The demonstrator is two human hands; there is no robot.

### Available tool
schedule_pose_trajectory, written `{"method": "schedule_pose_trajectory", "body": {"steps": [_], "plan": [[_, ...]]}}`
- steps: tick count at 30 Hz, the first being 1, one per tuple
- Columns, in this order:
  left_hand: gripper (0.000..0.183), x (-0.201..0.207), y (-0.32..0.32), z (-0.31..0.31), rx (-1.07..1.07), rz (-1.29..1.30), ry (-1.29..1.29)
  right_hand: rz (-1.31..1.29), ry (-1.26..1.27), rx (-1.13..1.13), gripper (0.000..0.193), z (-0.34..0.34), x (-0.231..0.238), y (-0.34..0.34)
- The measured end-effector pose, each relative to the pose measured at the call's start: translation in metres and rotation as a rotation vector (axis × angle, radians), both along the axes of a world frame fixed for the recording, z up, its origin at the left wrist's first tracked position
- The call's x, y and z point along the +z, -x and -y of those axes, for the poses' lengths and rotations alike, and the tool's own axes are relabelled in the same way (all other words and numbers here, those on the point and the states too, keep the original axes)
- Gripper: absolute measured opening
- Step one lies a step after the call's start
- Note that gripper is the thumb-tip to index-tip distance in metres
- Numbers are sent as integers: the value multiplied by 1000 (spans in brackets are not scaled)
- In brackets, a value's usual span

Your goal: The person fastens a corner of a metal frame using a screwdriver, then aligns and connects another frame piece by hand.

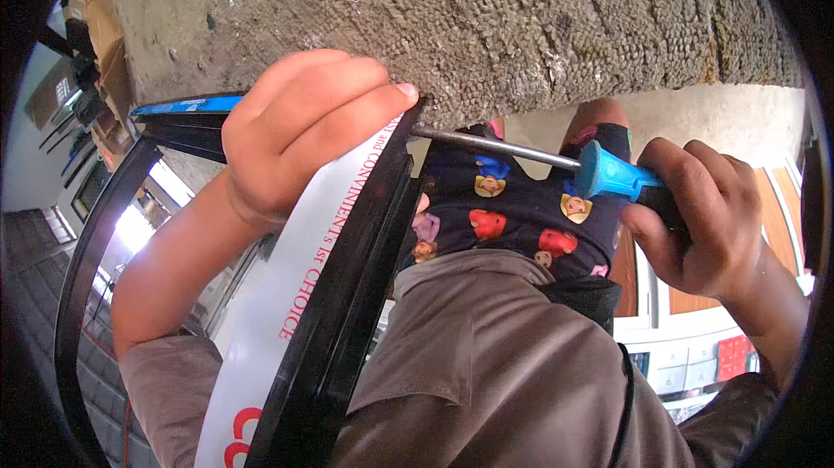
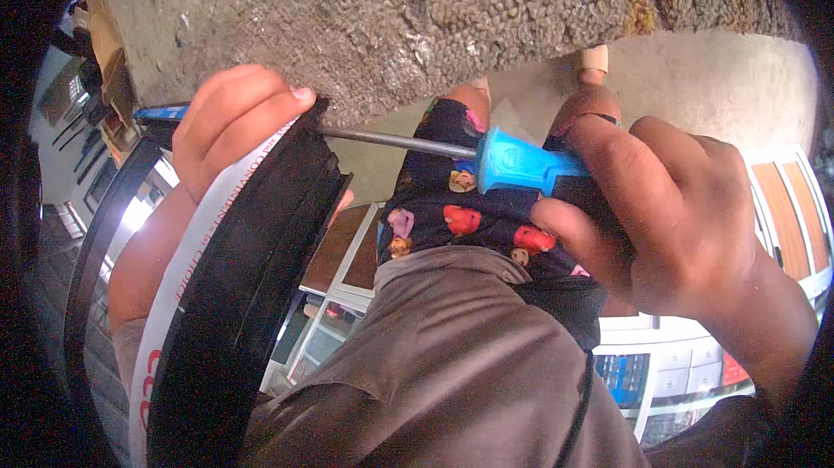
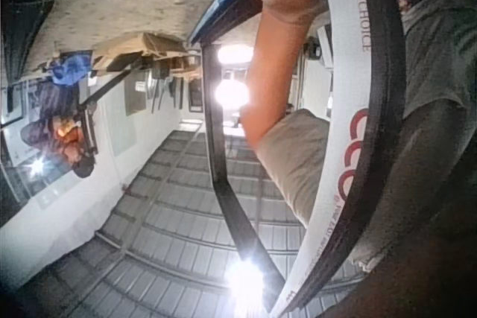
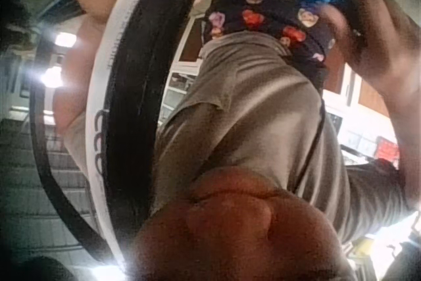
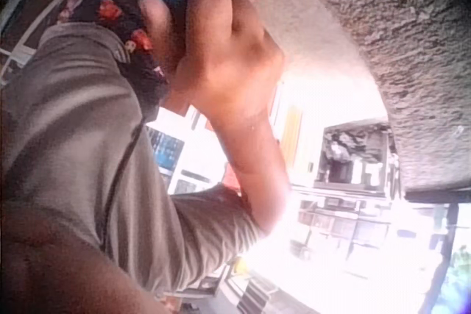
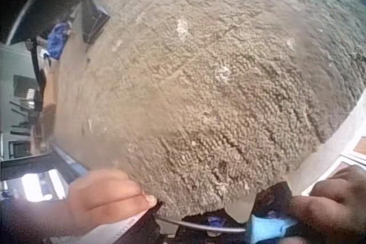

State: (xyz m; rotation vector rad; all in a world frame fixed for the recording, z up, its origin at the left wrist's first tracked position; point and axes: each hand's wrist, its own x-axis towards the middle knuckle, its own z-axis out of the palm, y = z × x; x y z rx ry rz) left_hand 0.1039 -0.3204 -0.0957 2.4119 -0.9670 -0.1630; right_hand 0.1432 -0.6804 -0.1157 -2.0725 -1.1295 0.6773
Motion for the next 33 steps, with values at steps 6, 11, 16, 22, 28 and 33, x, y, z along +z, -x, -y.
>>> {"method": "schedule_pose_trajectory", "body": {"steps": [6, 11, 16, 22, 28, 33], "plan": [[37, 1, 1, 3, 2, -25, -2, -181, 27, -52, 36, -2, 7, -3], [34, 7, 2, 6, 5, -44, -38, -237, -35, -117, 35, -1, 2, -1], [32, 6, 6, 5, 11, -26, -18, -360, -37, -135, 28, -4, 7, -1], [32, 12, 10, 3, 2, -22, -70, -669, 116, -148, 27, -8, 15, -8], [35, 14, 11, -2, -65, -33, -67, -991, 296, -175, 30, -18, 24, -19], [66, 16, 14, -7, -151, -86, -100, -1145, 358, -220, 37, -17, 23, -14]]}}
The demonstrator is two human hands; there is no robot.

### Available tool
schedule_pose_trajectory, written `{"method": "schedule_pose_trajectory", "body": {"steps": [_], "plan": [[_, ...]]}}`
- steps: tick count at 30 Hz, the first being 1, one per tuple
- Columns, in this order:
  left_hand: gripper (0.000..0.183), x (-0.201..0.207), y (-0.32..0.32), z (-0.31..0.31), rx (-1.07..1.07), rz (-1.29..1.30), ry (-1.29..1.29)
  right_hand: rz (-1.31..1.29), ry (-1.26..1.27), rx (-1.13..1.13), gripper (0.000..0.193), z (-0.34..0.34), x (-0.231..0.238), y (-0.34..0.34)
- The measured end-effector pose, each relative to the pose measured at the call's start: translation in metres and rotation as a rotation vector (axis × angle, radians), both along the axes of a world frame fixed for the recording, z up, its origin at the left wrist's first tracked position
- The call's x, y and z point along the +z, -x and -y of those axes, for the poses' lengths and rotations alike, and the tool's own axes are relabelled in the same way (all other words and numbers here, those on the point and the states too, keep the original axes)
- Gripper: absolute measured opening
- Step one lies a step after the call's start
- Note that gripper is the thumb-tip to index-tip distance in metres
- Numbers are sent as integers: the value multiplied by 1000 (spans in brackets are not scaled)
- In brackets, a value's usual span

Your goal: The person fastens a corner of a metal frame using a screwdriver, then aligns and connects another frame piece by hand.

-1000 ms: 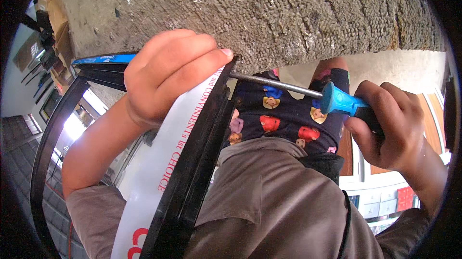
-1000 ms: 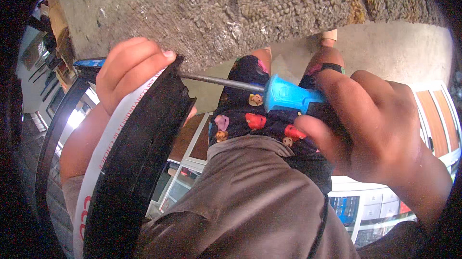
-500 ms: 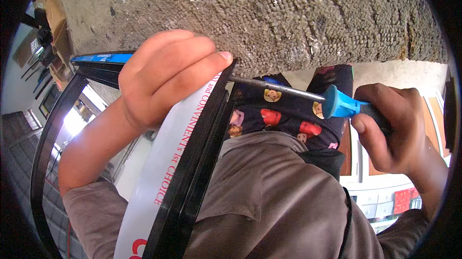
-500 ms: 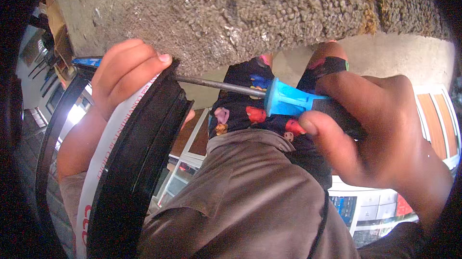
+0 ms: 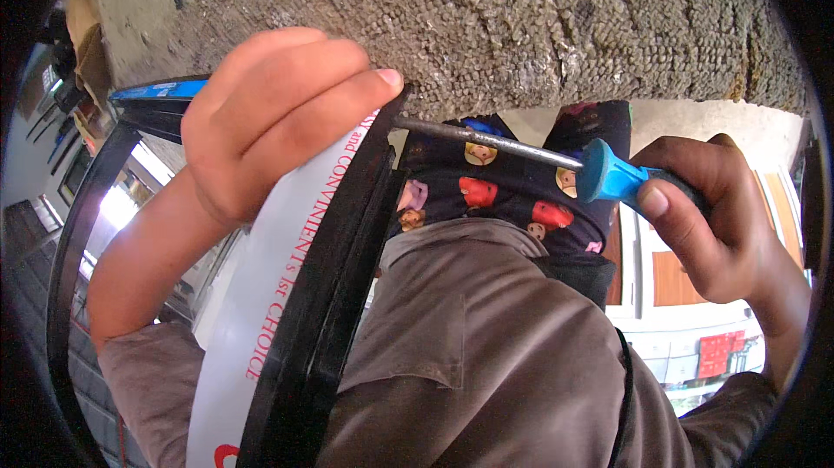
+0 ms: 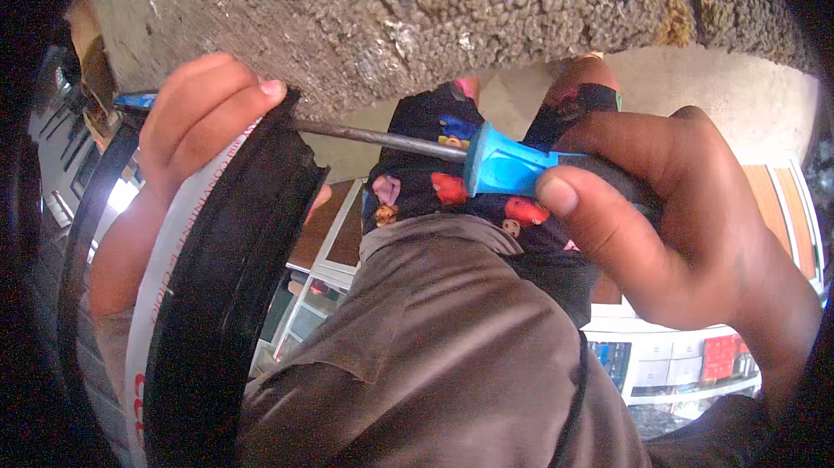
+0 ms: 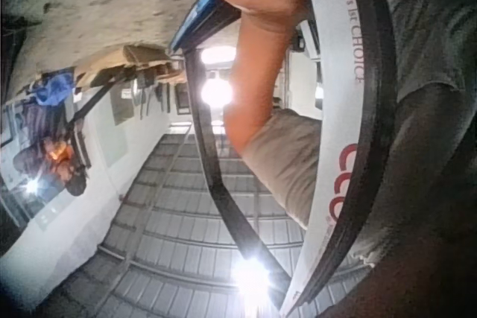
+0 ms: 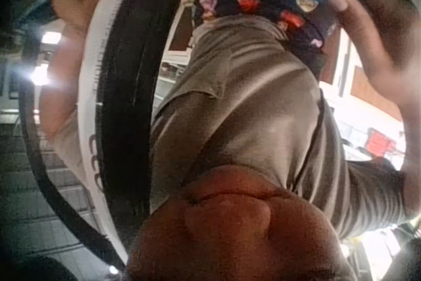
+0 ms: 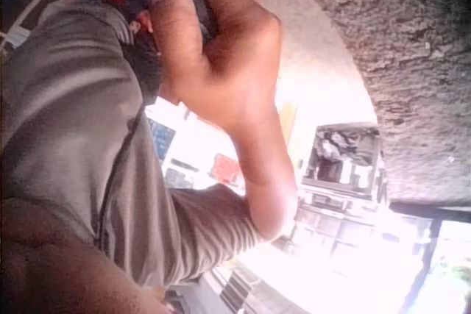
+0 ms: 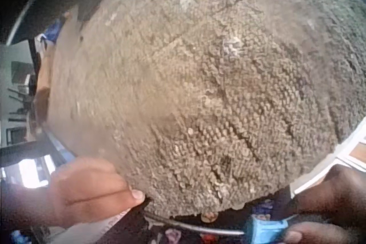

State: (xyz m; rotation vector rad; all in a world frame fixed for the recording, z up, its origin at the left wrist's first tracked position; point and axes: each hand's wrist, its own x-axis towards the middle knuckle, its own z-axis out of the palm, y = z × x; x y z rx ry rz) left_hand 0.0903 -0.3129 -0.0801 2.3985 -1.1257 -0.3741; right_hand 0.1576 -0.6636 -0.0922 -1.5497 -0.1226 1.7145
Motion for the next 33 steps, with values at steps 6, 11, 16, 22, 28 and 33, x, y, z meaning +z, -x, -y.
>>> {"method": "schedule_pose_trajectory", "body": {"steps": [6, 11, 16, 22, 28, 33], "plan": [[67, 1, 4, 2, -24, 27, -5, -86, 2, 7, 49, 6, -2, 5], [70, 4, 5, 2, -43, 80, 16, -170, 14, -5, 54, 7, -4, 8], [69, 7, 4, 3, -19, 27, -5, -284, 57, -37, 56, 9, -9, 9], [49, -14, 0, 7, 65, 114, 69, -245, 96, 21, 59, 1, -26, -15], [76, -26, -14, -4, 130, 154, -3, -128, -91, -83, 55, -2, -55, -2], [68, -54, -24, -7, 178, 127, -15, -19, -182, -283, 38, 2, -84, 50]]}}
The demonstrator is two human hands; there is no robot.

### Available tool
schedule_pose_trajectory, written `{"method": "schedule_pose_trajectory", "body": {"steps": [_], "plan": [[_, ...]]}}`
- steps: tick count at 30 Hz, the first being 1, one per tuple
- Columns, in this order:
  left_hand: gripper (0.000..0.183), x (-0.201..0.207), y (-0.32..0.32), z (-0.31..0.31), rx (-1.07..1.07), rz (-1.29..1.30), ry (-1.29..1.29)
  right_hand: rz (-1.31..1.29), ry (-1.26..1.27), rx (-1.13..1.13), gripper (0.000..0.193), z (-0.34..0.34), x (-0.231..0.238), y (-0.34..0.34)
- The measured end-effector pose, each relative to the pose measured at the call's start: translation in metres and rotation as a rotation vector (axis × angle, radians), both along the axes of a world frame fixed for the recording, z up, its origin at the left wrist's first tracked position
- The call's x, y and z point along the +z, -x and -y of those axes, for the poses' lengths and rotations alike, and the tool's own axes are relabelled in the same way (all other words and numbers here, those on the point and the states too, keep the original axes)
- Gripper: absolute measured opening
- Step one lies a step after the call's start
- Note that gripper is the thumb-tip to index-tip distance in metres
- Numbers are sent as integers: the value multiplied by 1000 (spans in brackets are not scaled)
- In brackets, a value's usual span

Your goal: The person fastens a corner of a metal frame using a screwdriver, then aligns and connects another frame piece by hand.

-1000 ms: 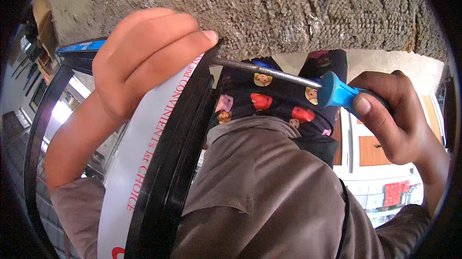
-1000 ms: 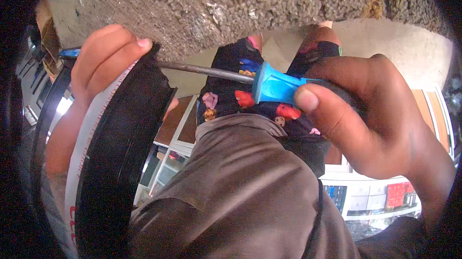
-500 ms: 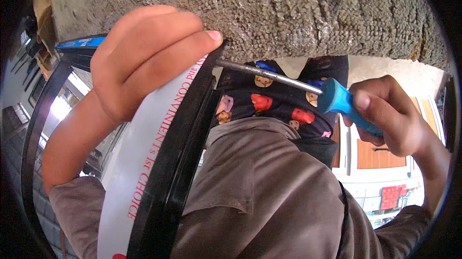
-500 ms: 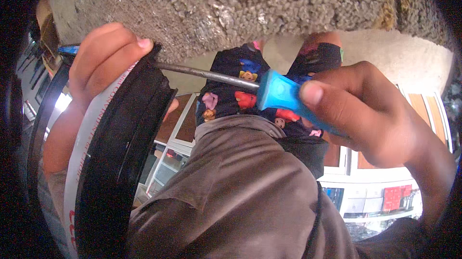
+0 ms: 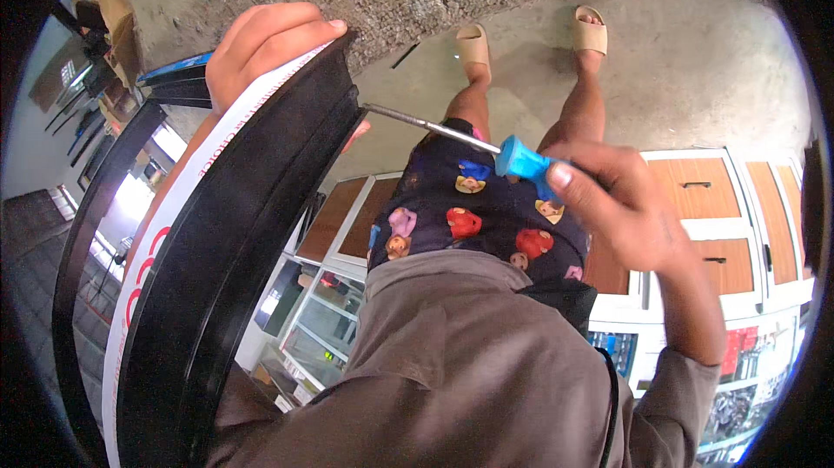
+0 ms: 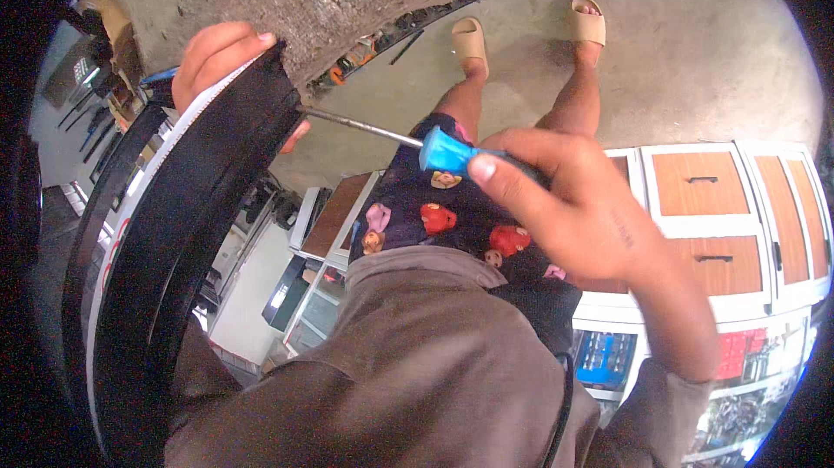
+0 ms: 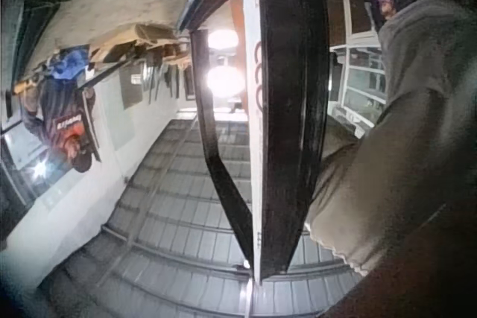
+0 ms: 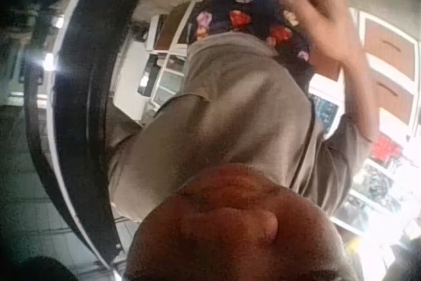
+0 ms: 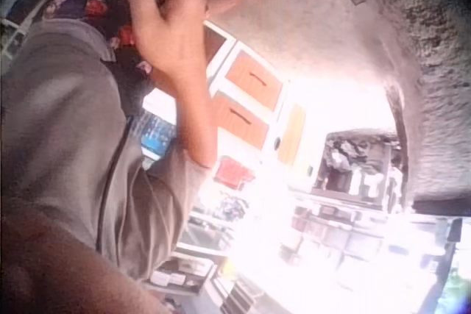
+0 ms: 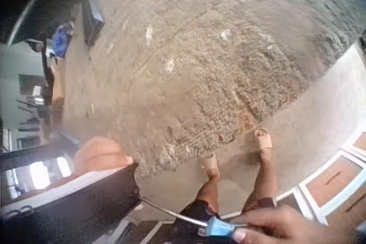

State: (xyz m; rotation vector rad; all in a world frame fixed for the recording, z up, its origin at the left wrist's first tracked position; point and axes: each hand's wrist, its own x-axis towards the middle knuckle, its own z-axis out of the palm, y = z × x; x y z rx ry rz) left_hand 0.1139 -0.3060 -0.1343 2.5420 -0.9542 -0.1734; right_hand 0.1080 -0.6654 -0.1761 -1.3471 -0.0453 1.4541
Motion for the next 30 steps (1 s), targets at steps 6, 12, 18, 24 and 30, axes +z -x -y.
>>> {"method": "schedule_pose_trajectory", "body": {"steps": [6, 12, 18, 24, 30], "plan": [[73, 12, -23, -7, 87, -91, -110, -21, -18, -316, 32, -16, -4, 9], [75, 11, -21, -7, 182, -70, -178, 70, -66, -295, 28, -31, 2, -4], [71, 8, -30, -12, 132, -78, -101, 96, -44, -256, 28, -38, 4, -7], [69, 5, -32, -10, 124, -70, -72, 71, -20, -286, 27, -37, 1, -4], [69, -2, -35, -15, 66, -53, -13, 201, -30, -182, 30, -32, -4, -5]]}}
